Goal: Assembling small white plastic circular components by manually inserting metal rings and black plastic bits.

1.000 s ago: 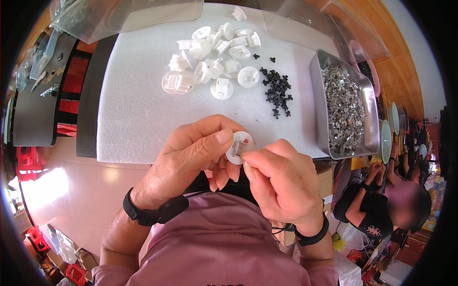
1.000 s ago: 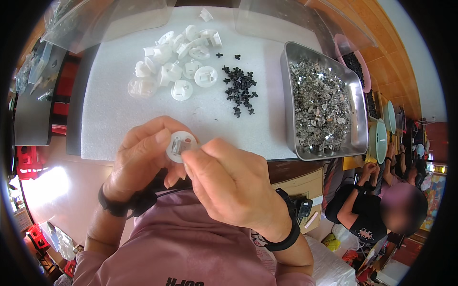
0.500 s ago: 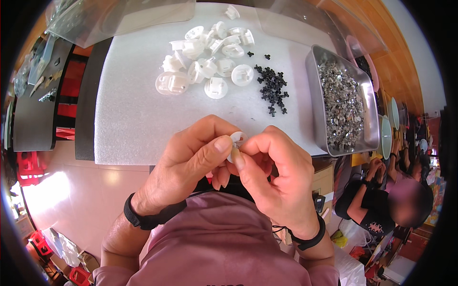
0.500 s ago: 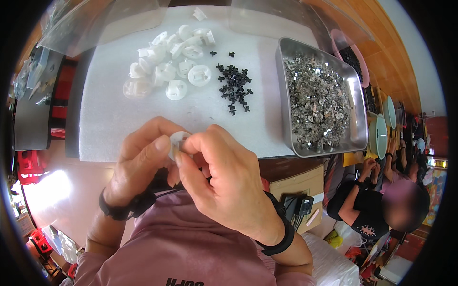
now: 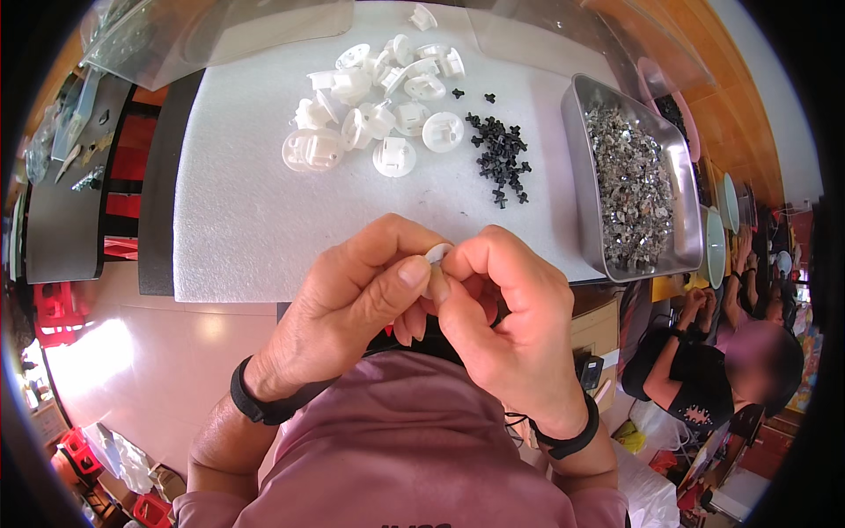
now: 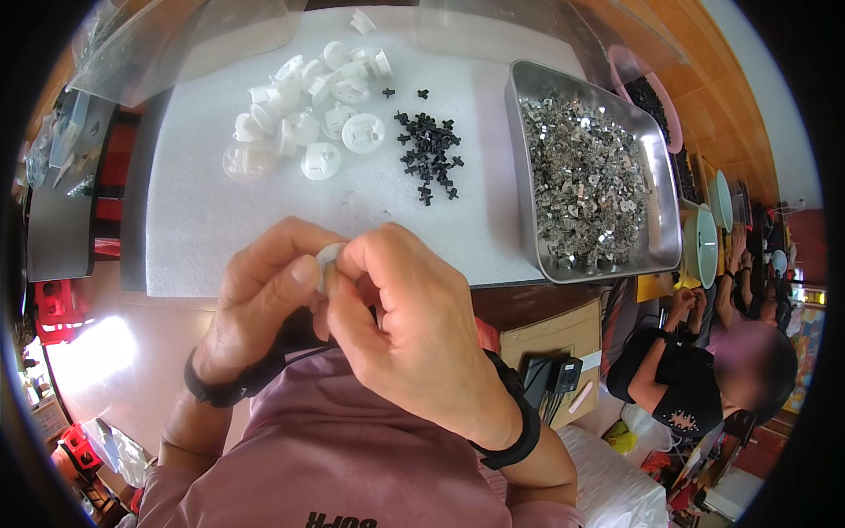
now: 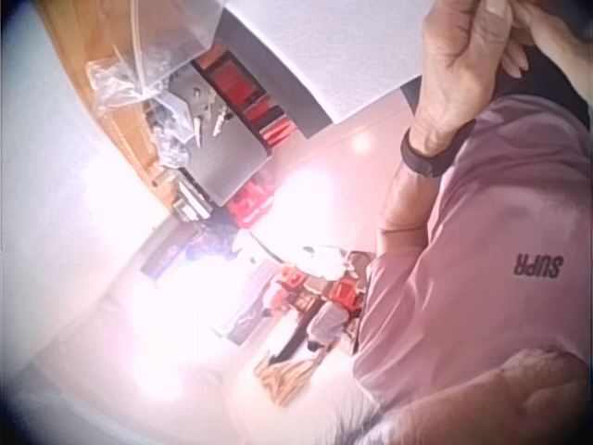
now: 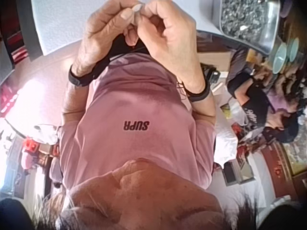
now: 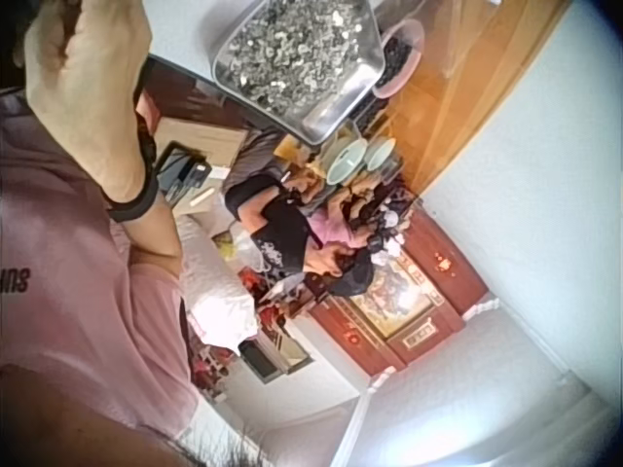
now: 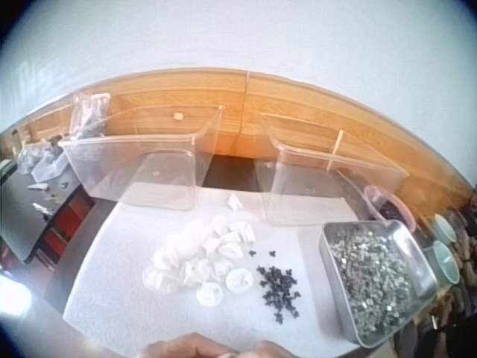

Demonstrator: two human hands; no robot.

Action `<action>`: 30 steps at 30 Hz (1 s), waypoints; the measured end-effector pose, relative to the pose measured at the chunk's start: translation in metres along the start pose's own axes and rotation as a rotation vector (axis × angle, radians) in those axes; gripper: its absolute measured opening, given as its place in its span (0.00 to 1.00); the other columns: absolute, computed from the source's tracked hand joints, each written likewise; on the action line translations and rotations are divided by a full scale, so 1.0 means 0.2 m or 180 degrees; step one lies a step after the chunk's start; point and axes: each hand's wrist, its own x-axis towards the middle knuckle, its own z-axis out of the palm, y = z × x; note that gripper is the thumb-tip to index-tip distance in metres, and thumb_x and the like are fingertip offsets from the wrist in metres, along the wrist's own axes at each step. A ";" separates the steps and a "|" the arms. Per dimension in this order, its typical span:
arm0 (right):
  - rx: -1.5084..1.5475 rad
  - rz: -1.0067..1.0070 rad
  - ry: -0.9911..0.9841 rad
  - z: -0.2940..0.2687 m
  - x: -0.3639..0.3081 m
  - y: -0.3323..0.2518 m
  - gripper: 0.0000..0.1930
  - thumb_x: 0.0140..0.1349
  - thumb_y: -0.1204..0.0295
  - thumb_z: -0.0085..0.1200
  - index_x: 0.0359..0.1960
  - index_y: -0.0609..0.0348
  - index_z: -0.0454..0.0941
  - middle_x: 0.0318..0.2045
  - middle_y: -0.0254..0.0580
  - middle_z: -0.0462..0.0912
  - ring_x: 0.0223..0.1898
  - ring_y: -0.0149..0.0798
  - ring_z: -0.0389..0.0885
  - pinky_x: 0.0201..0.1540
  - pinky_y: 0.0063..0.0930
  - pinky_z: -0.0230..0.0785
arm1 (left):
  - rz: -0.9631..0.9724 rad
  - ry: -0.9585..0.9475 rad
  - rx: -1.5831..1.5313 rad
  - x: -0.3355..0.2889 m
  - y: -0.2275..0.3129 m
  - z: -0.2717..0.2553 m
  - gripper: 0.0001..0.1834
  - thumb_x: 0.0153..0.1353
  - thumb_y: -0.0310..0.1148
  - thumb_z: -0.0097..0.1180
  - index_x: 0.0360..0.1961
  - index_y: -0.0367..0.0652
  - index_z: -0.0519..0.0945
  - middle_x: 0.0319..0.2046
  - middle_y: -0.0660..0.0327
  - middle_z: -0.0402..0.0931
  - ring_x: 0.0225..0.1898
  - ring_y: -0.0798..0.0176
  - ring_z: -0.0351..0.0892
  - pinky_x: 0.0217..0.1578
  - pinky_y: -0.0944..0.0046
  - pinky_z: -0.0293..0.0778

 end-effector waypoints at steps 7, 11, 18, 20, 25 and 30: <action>0.0248 -0.0009 -0.0034 0.01 -0.03 0.02 0.04 0.62 0.80 0.56 0.32 0.64 0.73 0.25 0.31 0.75 0.27 0.19 0.74 0.28 0.14 0.66 | 0.0001 0.0008 -0.0078 -0.01 0.00 -0.01 0.14 0.72 0.36 0.44 0.49 0.35 0.72 0.33 0.61 0.78 0.28 0.75 0.73 0.30 0.73 0.72; 0.0321 0.0020 -0.0083 0.00 -0.02 0.01 0.04 0.63 0.80 0.56 0.32 0.64 0.73 0.25 0.30 0.75 0.29 0.20 0.76 0.30 0.14 0.67 | 0.0035 0.0021 -0.0076 -0.01 -0.01 -0.01 0.14 0.72 0.36 0.45 0.50 0.36 0.72 0.33 0.62 0.78 0.28 0.75 0.73 0.30 0.74 0.72; 0.0614 0.0382 -0.0143 0.01 -0.01 0.00 0.06 0.63 0.80 0.56 0.33 0.64 0.70 0.27 0.31 0.75 0.28 0.18 0.74 0.29 0.13 0.66 | 0.0188 0.0061 0.0246 -0.02 -0.01 -0.01 0.15 0.72 0.37 0.44 0.51 0.36 0.72 0.32 0.64 0.76 0.28 0.75 0.72 0.30 0.74 0.72; 0.0777 0.0482 -0.0111 0.01 -0.02 0.01 0.06 0.63 0.80 0.56 0.33 0.64 0.70 0.26 0.31 0.75 0.27 0.18 0.73 0.29 0.13 0.66 | 0.0166 0.0048 0.0097 -0.02 -0.02 -0.01 0.15 0.72 0.37 0.44 0.51 0.36 0.72 0.32 0.64 0.76 0.28 0.75 0.72 0.30 0.74 0.72; 0.1357 0.0446 -0.0387 -0.02 -0.02 0.04 0.07 0.66 0.79 0.52 0.32 0.62 0.67 0.24 0.35 0.79 0.24 0.16 0.72 0.23 0.11 0.60 | 0.0176 0.0040 -0.0044 -0.03 -0.02 -0.02 0.16 0.72 0.38 0.44 0.50 0.36 0.73 0.32 0.63 0.77 0.28 0.75 0.73 0.29 0.74 0.71; 0.1321 0.0583 -0.0391 -0.02 -0.01 0.03 0.07 0.66 0.78 0.53 0.32 0.61 0.67 0.24 0.32 0.77 0.23 0.14 0.68 0.22 0.10 0.58 | 0.0106 0.0049 -0.0159 -0.02 -0.02 -0.02 0.16 0.72 0.38 0.44 0.50 0.36 0.74 0.33 0.63 0.78 0.28 0.75 0.73 0.29 0.74 0.71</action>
